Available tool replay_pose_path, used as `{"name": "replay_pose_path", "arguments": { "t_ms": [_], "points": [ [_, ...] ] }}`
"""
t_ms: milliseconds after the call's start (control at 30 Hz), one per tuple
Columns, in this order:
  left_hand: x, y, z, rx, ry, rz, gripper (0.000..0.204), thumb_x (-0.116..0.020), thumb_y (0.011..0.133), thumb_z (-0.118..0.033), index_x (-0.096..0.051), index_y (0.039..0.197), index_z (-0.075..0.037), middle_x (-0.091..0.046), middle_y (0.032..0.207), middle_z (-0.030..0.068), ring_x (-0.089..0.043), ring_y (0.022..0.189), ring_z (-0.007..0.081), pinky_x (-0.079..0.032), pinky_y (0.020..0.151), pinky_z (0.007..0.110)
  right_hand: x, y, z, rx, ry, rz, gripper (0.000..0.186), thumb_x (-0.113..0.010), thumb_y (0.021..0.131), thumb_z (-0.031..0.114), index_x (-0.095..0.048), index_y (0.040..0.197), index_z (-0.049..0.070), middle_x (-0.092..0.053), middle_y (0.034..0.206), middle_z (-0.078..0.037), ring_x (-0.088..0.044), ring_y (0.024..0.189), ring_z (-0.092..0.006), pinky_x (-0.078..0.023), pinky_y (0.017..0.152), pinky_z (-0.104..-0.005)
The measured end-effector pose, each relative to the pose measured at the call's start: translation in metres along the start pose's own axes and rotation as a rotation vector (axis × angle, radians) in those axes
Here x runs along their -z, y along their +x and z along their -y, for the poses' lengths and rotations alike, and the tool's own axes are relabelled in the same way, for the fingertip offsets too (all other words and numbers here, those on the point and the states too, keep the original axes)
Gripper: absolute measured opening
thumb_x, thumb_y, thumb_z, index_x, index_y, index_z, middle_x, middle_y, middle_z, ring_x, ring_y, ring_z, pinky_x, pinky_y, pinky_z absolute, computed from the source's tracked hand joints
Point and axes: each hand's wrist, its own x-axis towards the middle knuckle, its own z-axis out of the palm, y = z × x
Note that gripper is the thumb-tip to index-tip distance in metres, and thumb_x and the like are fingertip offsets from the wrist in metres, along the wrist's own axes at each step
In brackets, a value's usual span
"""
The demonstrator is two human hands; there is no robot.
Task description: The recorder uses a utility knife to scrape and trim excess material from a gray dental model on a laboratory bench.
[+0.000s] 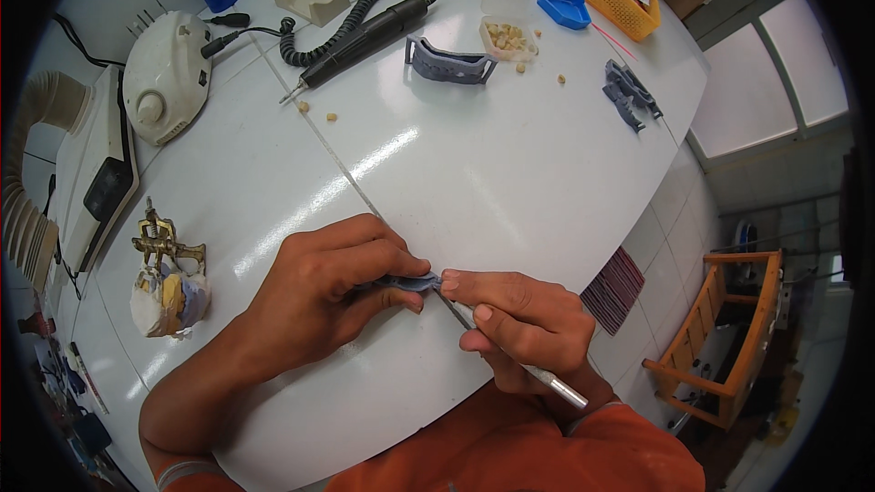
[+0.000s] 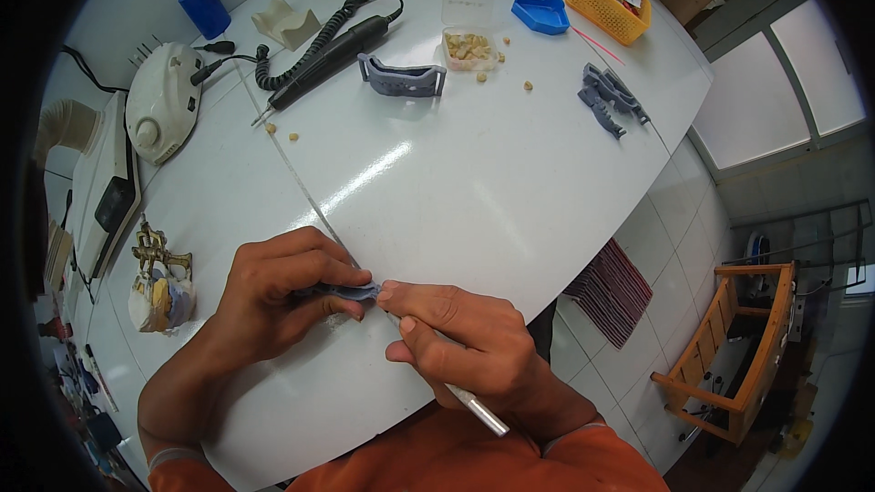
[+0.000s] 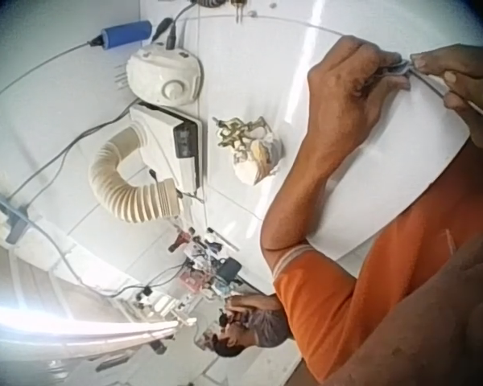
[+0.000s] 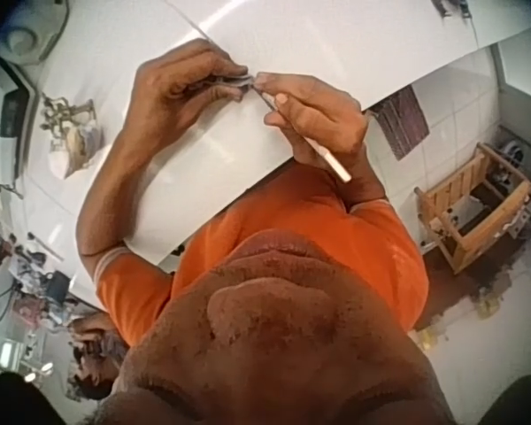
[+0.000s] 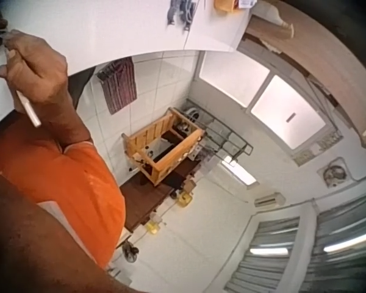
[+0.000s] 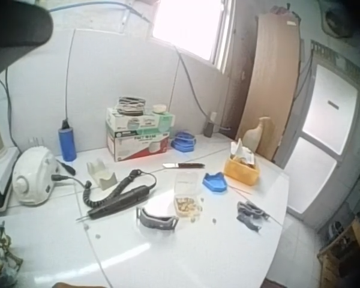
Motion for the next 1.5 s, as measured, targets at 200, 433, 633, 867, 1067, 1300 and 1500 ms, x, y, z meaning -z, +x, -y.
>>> {"name": "replay_pose_path", "arguments": {
  "t_ms": [200,433,633,867,1067,1300,1500],
  "points": [
    [0.000,-0.001,0.001,-0.005,0.001,-0.012,0.030,-0.094,0.079,-0.004,-0.083,0.107,-0.003,-0.077,0.100,0.0086,-0.078,0.091,0.0212,-0.063,0.077,0.033,0.001,0.002,0.001,-0.003,0.019,0.004,0.025,-0.080,0.100,0.013,-0.058,0.103,0.002,-0.081,0.108,-0.027,-0.083,0.100,-0.0403,-0.072,0.080,-0.0447],
    [0.000,0.000,0.000,-0.002,0.009,-0.005,0.031,-0.094,0.080,-0.005,-0.084,0.108,-0.004,-0.077,0.100,0.0085,-0.078,0.090,0.0208,-0.063,0.077,0.032,0.002,0.003,0.002,-0.016,0.038,0.000,0.023,-0.080,0.101,0.010,-0.059,0.101,0.001,-0.080,0.108,-0.028,-0.083,0.100,-0.0412,-0.072,0.079,-0.0438],
    [-0.001,-0.001,0.001,-0.002,0.010,-0.009,0.031,-0.095,0.079,-0.006,-0.084,0.108,-0.004,-0.076,0.100,0.0085,-0.078,0.090,0.0211,-0.063,0.077,0.033,0.003,0.000,0.002,-0.031,0.030,0.004,0.022,-0.080,0.101,0.011,-0.060,0.104,0.002,-0.081,0.107,-0.029,-0.083,0.101,-0.0420,-0.072,0.081,-0.0444],
    [-0.001,0.001,0.004,-0.074,0.026,0.003,0.031,-0.094,0.080,-0.003,-0.084,0.109,-0.005,-0.074,0.103,0.0072,-0.075,0.090,0.0196,-0.062,0.076,0.032,0.004,-0.008,-0.005,-0.035,0.148,-0.168,0.033,-0.089,0.093,0.019,-0.065,0.108,0.002,-0.080,0.109,-0.028,-0.083,0.102,-0.0369,-0.072,0.078,-0.0406],
    [0.001,0.001,0.002,-0.117,0.078,0.006,0.032,-0.092,0.081,0.000,-0.084,0.112,-0.005,-0.073,0.108,0.0085,-0.075,0.094,0.0203,-0.063,0.079,0.032,0.010,-0.010,-0.003,-0.106,0.124,-0.251,0.026,-0.088,0.096,0.017,-0.069,0.106,0.003,-0.075,0.088,-0.015,-0.078,0.079,-0.0243,-0.063,0.063,-0.0321],
    [-0.002,0.001,-0.003,-0.127,0.101,-0.037,0.031,-0.084,0.088,0.002,-0.083,0.118,-0.004,-0.073,0.111,0.0106,-0.078,0.101,0.0242,-0.064,0.089,0.035,0.011,-0.010,-0.006,-0.118,0.063,-0.303,0.009,-0.070,0.108,0.002,-0.073,0.115,0.000,-0.075,0.087,-0.012,-0.071,0.073,-0.0179,-0.059,0.067,-0.0302],
    [-0.004,-0.005,0.004,-0.094,-0.069,-0.099,0.034,-0.082,0.090,0.004,-0.080,0.124,-0.002,-0.072,0.125,0.0130,-0.076,0.107,0.0217,-0.062,0.093,0.034,0.005,-0.007,-0.002,-0.343,0.366,-0.422,0.041,-0.053,0.110,-0.007,-0.060,0.150,-0.005,-0.074,0.135,-0.027,-0.078,0.119,-0.0326,-0.066,0.091,-0.0363]
  ]
}}
